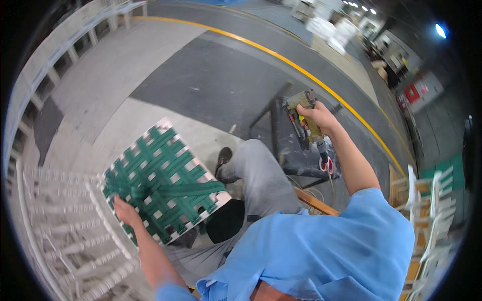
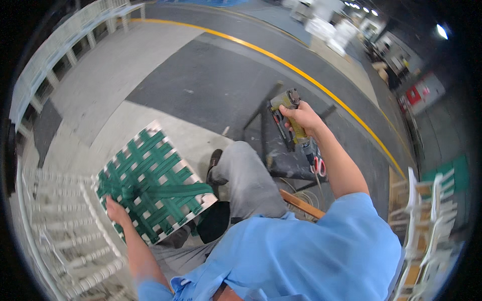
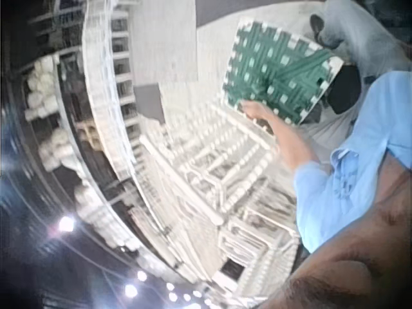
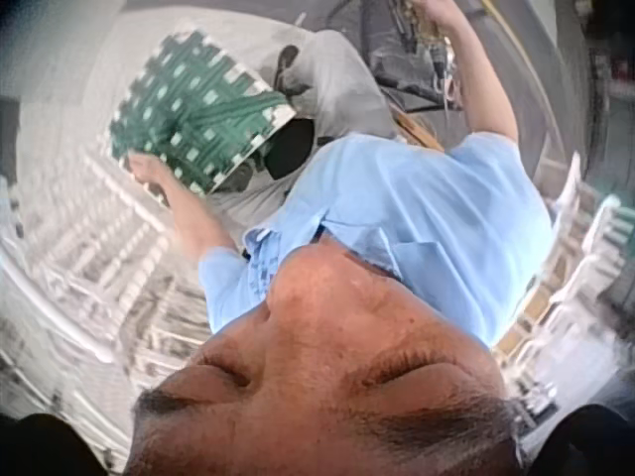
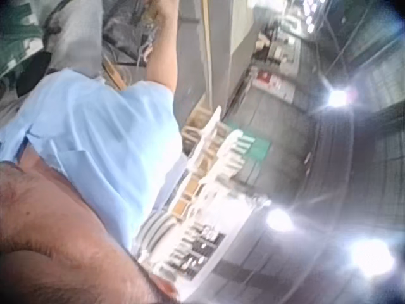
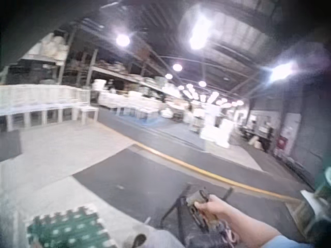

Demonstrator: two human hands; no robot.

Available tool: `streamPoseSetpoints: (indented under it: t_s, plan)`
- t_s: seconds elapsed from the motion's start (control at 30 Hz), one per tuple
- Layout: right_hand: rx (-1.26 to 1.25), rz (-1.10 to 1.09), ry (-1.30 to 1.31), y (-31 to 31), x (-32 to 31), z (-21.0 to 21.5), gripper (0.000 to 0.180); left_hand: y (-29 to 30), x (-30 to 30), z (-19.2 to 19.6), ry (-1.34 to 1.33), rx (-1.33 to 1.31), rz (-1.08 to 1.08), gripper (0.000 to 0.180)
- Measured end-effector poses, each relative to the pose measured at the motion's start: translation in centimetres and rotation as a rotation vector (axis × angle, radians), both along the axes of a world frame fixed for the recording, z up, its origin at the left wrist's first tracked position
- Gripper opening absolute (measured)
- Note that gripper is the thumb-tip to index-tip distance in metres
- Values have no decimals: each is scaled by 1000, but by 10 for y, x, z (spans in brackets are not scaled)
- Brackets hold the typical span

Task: The person weaves green plastic straps into the seat frame of a white wooden chair, using a staple gun to secure the straps at intervals. After completing the woven pattern, the person places a white fabric sheet over the seat and staples it in place.

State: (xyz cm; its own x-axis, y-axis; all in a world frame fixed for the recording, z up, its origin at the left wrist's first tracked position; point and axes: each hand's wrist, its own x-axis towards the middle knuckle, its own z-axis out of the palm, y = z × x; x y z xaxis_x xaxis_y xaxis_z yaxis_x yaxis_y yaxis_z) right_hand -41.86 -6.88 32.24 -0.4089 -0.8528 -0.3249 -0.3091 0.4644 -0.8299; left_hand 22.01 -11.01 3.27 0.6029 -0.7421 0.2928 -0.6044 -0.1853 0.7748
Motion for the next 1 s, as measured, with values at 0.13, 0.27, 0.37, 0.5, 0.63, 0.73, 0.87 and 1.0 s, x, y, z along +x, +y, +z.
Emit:
streamPoseSetpoints:
  t_s: [0.13, 0.27, 0.37, 0.5, 0.63, 0.73, 0.87, 1.0]
  plan:
    - [65, -176, -200, 54, -81, -42, 35, 64, -81, 25, 626, -108, -150, 48]
    - [187, -150, -465, 60, -104, -127, 41, 167, -170, 21, 1456, 497, -374, 49]
    - [303, -95, -588, 43, -105, -172, 42, 202, -195, 13, 1719, 861, -150, 85]
    - [419, -104, -311, 24, -119, -173, 50, 169, -192, 14, 1934, 633, 71, 94]
    - [276, 278, 968, -11, -57, -162, 46, 164, -178, 5, 1882, 376, 96, 75]
    - [-255, 282, 482, -37, 21, -158, 35, 160, -187, -12, 1944, 181, 106, 56]
    - [185, 1024, 393, -55, 175, -193, 55, 157, -204, -18, 1932, 76, 147, 36]
    - [306, 1330, 387, -57, 217, -256, 68, 140, -210, -36, 1926, 74, 84, 33]
